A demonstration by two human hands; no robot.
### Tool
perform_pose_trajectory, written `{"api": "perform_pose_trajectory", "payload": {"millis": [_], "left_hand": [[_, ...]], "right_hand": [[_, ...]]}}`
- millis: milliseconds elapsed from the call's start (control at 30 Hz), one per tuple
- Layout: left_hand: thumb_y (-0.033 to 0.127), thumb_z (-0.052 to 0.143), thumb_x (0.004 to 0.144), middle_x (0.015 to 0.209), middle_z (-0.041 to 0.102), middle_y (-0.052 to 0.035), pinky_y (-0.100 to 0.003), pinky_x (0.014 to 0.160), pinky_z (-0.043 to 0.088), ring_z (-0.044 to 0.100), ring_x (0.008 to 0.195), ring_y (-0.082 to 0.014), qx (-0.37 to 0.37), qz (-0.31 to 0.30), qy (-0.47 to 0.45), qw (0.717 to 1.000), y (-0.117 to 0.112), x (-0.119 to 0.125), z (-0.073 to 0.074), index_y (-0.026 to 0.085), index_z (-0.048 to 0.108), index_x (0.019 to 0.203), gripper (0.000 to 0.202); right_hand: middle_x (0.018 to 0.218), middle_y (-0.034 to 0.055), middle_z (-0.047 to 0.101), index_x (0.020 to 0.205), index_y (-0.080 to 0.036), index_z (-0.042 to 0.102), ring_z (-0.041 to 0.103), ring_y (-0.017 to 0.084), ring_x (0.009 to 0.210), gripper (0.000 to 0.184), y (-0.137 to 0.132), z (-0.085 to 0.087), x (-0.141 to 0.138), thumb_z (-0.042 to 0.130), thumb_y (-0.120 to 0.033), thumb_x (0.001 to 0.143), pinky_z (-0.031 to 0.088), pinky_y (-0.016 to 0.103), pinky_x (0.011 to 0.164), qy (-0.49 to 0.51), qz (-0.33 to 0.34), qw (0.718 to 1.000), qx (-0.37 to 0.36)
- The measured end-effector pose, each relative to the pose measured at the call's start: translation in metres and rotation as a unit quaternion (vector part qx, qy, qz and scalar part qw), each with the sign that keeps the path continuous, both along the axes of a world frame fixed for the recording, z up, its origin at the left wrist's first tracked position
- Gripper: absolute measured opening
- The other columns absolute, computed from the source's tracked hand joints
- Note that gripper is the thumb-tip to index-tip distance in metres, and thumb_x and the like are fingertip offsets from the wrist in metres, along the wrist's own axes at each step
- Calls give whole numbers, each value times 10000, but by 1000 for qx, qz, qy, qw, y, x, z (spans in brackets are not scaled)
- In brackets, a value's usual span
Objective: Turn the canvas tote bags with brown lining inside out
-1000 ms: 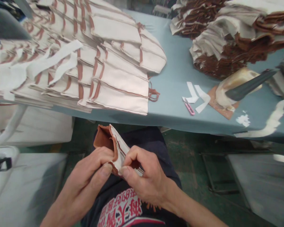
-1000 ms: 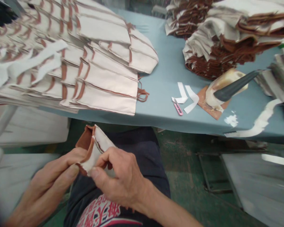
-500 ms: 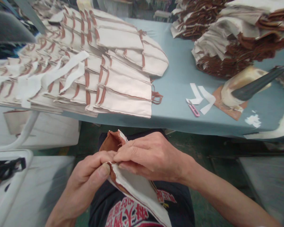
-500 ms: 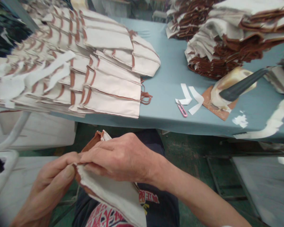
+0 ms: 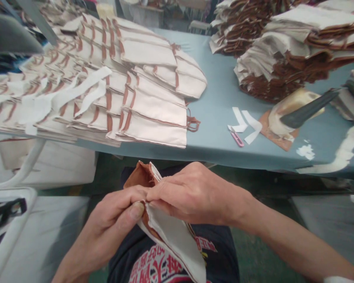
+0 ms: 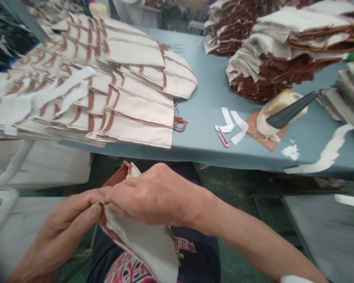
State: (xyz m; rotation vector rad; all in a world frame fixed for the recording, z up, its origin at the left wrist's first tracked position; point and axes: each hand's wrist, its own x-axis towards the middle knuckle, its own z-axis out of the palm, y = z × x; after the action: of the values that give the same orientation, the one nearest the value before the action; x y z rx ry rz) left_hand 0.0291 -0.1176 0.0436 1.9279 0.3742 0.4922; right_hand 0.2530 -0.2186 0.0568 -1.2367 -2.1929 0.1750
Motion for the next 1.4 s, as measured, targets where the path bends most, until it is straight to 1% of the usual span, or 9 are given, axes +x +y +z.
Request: {"api": "perform_pose_trajectory", "payload": {"millis": [200,367,500,633,800,1000,1133,1233,1400], "left_hand": [[192,575,1101,850,825,20,-153,725,590,772,731,-132,11,-17,-4,1000,-1,0,0,238,743,840,314],[116,590,988,738,765,53,-127,634,547,707,626,-106,31,-5,-20,999,-2,9,8,235,701,777,267],[143,584,997,654,702,52,-144,561,503,643,552,-104,9,-17,-22,1000,-3,13,6,229,634,698,314],[178,598,1036,649,719,31,-174,536,483,643,542,-119,-28,-37,-16,999,-6,7,-7,225,660,703,341],[157,609,1002,656,731,39,-167,552,486,656,547,-108,-46,-52,-8,998,-10,4,-8,224,652,688,325],[230,635,1020,656,753,-5,-211,557,535,698,566,-159,-66,-40,16,997,-11,2,-1,225,702,686,341],[258,630,1054,664,726,7,-219,565,511,672,575,-157,-34,-40,28,998,-9,-7,-9,229,675,708,350],[284,610,1107,727,748,13,-224,630,515,693,637,-157,-9,-50,31,998,-9,-14,-15,239,693,779,341],[294,617,1130,759,756,24,-224,673,522,711,670,-153,33,-67,30,997,-10,-13,-8,257,722,836,314]], "right_hand": [[707,-15,754,930,-236,743,625,138,602,309,2,4,-6,503,-163,1110,322,293,507,17,-27,999,-5],[644,-26,678,822,-202,683,538,116,544,233,0,0,-14,513,-137,968,309,277,513,72,-79,994,21],[602,-63,585,780,-189,654,457,76,510,155,-3,0,-15,560,-144,895,304,223,510,192,-74,974,-90],[614,-89,550,776,-195,640,427,65,535,88,-4,-3,-16,618,-139,840,337,194,538,316,-66,915,-241],[686,-88,557,822,-199,618,441,70,582,57,-3,-8,-14,647,-157,848,351,180,549,347,-12,880,-324],[699,-77,573,880,-210,626,471,86,590,51,-6,1,-7,614,-189,925,368,193,560,311,22,893,-325],[782,-62,678,935,-210,689,551,85,619,65,-10,4,-5,744,-205,901,396,190,580,262,6,927,-269],[800,-47,727,946,-205,711,610,84,641,27,-11,3,-4,722,-181,954,423,183,603,245,15,938,-245],[744,-60,706,962,-198,728,510,67,551,110,-14,6,-2,639,-148,1004,361,191,556,197,38,961,-192]]}}
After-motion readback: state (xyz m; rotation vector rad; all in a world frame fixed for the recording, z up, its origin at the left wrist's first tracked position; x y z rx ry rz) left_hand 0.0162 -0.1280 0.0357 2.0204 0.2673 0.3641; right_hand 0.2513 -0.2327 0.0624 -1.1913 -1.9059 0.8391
